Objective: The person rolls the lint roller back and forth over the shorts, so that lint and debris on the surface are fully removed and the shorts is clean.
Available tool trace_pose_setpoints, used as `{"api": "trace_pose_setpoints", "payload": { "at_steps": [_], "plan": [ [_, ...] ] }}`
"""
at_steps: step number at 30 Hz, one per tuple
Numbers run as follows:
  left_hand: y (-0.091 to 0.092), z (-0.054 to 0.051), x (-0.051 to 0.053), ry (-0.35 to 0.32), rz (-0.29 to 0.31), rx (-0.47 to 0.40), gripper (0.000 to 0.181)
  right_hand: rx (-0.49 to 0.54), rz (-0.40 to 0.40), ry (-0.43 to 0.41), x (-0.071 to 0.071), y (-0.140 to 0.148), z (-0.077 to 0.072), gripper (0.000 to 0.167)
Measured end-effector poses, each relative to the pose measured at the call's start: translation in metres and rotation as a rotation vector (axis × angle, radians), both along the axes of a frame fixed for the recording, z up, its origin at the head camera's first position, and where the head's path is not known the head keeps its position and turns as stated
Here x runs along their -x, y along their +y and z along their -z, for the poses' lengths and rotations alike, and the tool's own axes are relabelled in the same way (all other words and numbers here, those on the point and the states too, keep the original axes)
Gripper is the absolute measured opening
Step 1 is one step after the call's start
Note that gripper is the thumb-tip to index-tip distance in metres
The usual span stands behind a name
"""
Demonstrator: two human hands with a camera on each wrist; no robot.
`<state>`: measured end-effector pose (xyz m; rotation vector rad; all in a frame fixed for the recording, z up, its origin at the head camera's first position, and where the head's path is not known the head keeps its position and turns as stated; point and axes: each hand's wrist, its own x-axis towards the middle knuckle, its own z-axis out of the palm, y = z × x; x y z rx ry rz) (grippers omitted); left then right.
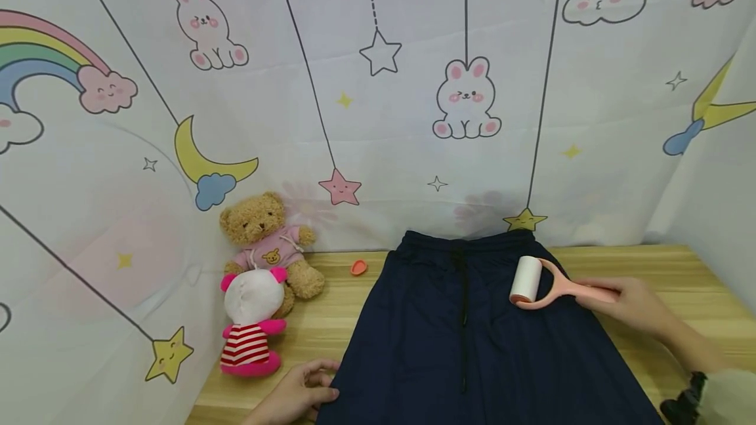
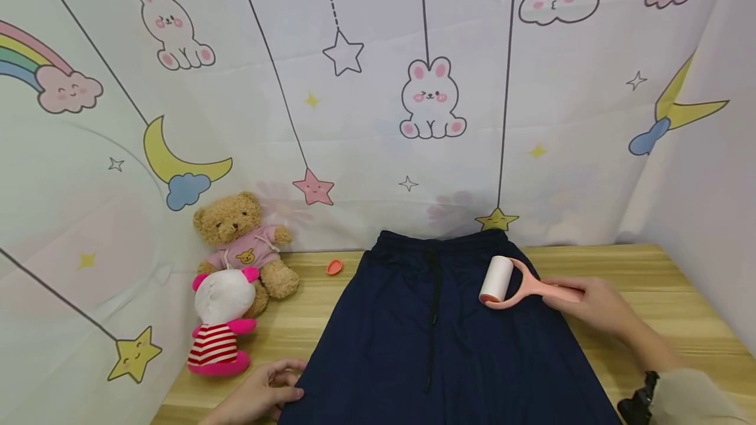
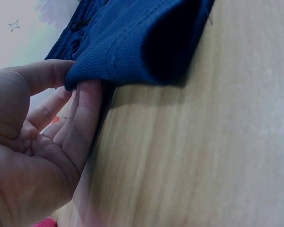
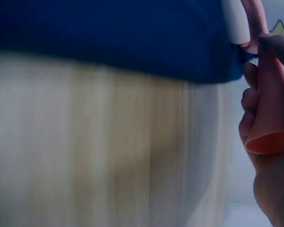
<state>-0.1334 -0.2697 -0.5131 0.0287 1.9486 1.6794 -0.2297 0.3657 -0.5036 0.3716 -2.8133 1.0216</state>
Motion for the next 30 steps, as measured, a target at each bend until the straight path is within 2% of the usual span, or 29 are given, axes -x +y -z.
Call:
{"api": "trace_pose_setpoints", "payload": {
  "at_steps": [10,16,20,24,30],
  "plan": [
    [0.000,-0.002,0.000,-0.003,0.006,-0.012,0.046,0.058,-0.071,-0.039,0.023,-0.039,0.001,0.046],
    [0.000,-0.002,0.000,-0.003,0.009,-0.018,0.046,0.083,-0.119,-0.011,0.033,-0.063,0.002,0.041],
    [0.000,-0.001,0.000,-0.003,0.008,-0.013,0.046,0.093,-0.146,0.010,0.036,-0.072,0.001,0.038],
    [0.000,0.000,0.001,0.000,0.007,-0.001,0.046,0.115,-0.162,-0.005,0.036,-0.077,0.000,0.036],
    [0.000,0.000,0.000,0.006,0.004,0.002,0.046,0.110,-0.154,-0.016,0.035,-0.079,-0.005,0.037]
  ]
}}
